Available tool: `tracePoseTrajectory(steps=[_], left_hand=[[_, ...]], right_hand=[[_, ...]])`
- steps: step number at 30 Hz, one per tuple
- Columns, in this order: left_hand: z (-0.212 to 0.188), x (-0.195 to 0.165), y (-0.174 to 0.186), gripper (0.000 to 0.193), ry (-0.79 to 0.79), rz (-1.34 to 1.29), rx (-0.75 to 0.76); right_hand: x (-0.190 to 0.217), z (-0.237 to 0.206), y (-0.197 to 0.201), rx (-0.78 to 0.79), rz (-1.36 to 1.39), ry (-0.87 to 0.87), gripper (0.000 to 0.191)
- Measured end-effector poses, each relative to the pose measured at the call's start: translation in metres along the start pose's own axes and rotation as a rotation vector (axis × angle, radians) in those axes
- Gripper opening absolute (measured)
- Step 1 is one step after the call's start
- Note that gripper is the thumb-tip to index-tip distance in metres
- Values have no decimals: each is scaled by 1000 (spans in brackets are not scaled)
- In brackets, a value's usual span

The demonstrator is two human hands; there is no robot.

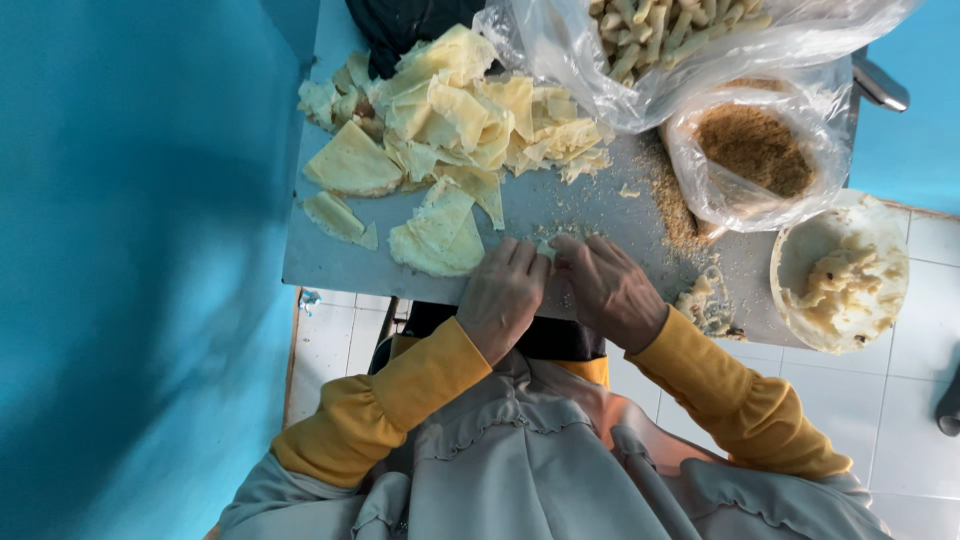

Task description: The person sits at a small metal table and folds pale flat food pieces by hand, pinching each piece closed. They dip the folded pieces into a bag of brown powder and place the coated pieces onto a plate, working through the pile of pieces one at a time.

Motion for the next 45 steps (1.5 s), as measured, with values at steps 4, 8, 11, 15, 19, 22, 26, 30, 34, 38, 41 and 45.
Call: tracePoseTrajectory(steps=[4, 8, 11, 15, 19, 22, 26, 30, 34, 38, 41, 45], left_hand=[[9, 8, -1, 12, 54, -137, 46], [-6, -5, 7, 19, -10, 43, 33], [-18, -13, 11, 28, -52, 107, 58], [-24, -20, 15, 44, -59, 296, 47], [-19, -20, 4, 63, -18, 436, 108], [-4, -9, -4, 70, 55, 377, 72], [8, 11, 5, 62, 143, 423, -42], [-18, 57, 39, 42, 297, 252, -92], [-23, 68, 55, 18, 240, 185, -234], [-16, 77, 63, 14, 251, 107, -295], [-20, 81, 73, 10, 289, -103, -342], [-21, 90, 53, 5, 469, -878, -233]], right_hand=[[-19, 6, -6, 105, 319, -204, 49], [-7, -4, -8, 40, 117, -71, 51], [-1, -11, -9, 14, -31, 33, 56], [9, -15, -9, -46, -157, 187, 59], [19, -17, -22, -37, -240, 35, 64], [15, -9, -31, 73, -321, -76, 74], [-9, 10, -19, 166, -465, -133, 90], [-11, 10, -5, -18, -64, -216, 78], [-12, 26, -8, -60, 19, -71, 65], [-40, 56, 52, -315, -194, 82, 58], [-37, 52, 90, -352, -271, -73, 57], [5, 62, 74, -333, -32, 74, 68]])
Point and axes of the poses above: each hand's wrist, its own z-axis towards the middle knuckle, its own y-axis out of the back of the hand, x = y × z, the point moved 6 cm from there along z, towards the middle knuckle, and after that the axes turned 4 degrees about z, right-handed, at the moved point
